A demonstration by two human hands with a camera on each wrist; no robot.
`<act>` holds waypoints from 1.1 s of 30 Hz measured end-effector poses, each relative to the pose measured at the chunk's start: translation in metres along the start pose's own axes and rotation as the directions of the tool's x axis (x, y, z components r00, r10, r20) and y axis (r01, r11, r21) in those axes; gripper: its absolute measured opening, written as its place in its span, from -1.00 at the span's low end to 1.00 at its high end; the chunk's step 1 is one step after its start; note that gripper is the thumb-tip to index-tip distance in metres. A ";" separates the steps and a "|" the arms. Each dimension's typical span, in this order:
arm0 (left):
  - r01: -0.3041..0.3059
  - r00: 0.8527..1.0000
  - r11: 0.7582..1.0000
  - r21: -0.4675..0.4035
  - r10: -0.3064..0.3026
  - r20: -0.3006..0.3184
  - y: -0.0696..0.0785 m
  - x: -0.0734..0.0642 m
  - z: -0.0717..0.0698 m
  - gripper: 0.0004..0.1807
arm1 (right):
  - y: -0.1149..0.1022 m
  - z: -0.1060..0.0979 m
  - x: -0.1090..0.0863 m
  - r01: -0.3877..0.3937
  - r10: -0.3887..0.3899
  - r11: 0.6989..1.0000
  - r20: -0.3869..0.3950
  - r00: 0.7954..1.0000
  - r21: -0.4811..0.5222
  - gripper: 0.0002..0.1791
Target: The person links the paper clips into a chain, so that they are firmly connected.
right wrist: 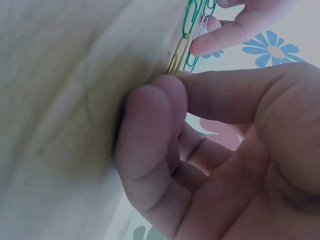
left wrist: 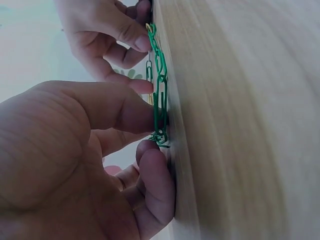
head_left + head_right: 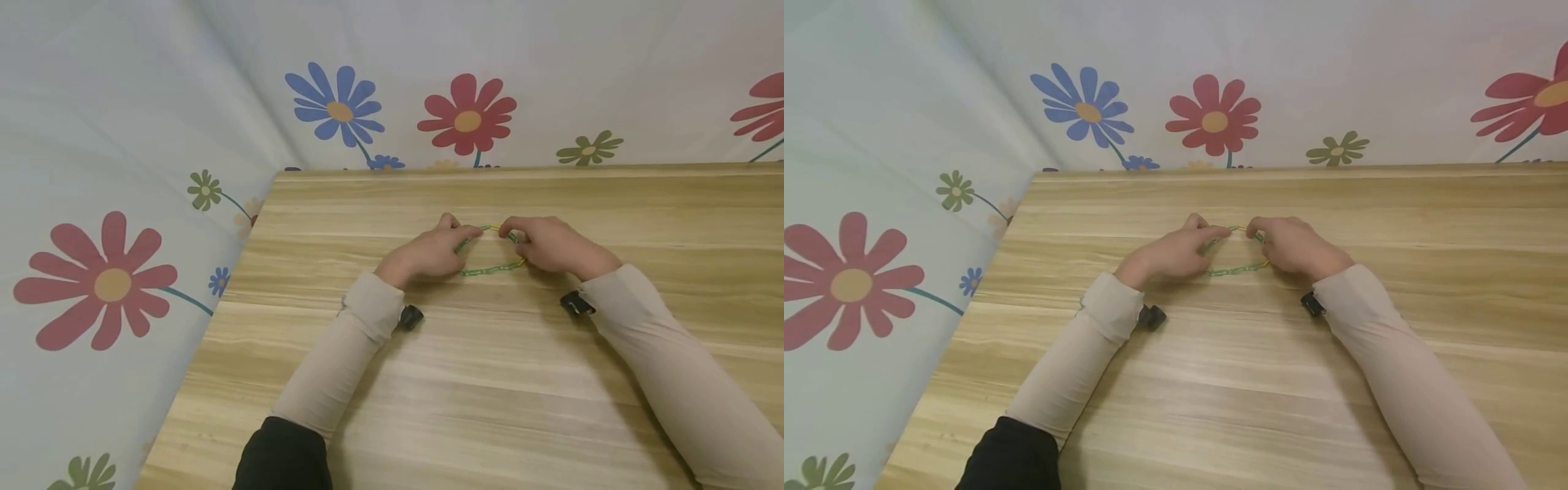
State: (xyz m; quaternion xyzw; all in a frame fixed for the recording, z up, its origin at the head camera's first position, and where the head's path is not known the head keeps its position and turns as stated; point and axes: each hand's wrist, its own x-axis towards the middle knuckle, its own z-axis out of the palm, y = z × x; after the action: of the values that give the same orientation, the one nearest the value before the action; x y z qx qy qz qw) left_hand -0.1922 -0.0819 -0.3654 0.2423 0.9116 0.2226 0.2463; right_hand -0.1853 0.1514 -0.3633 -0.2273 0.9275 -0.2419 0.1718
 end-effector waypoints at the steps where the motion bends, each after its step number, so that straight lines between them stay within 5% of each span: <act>1: 0.000 1.000 1.000 0.000 0.000 0.001 0.000 0.000 0.000 -0.28 | 0.000 0.000 0.000 -0.006 0.006 1.000 0.004 1.000 0.007 -0.63; 16: 0.042 0.997 0.999 0.024 -0.040 -0.065 0.008 0.005 0.000 -0.39 | 0.003 -0.005 -0.003 -0.111 0.100 0.985 0.088 0.991 0.134 -0.60; 23: 0.091 0.993 0.995 0.030 -0.089 -0.081 0.009 0.005 0.003 -0.37 | 0.005 -0.001 0.000 -0.064 0.059 0.995 0.068 0.996 0.073 -0.53; 33: 0.085 0.994 0.990 0.109 -0.076 -0.084 0.010 0.005 0.006 -0.31 | -0.003 0.001 0.002 0.011 -0.009 1.000 0.060 0.998 -0.026 -0.35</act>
State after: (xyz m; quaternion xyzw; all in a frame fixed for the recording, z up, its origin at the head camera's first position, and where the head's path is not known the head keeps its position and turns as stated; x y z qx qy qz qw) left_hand -0.1893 -0.0693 -0.3663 0.2096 0.9409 0.1704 0.2044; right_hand -0.1857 0.1478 -0.3637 -0.2413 0.9240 -0.2235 0.1952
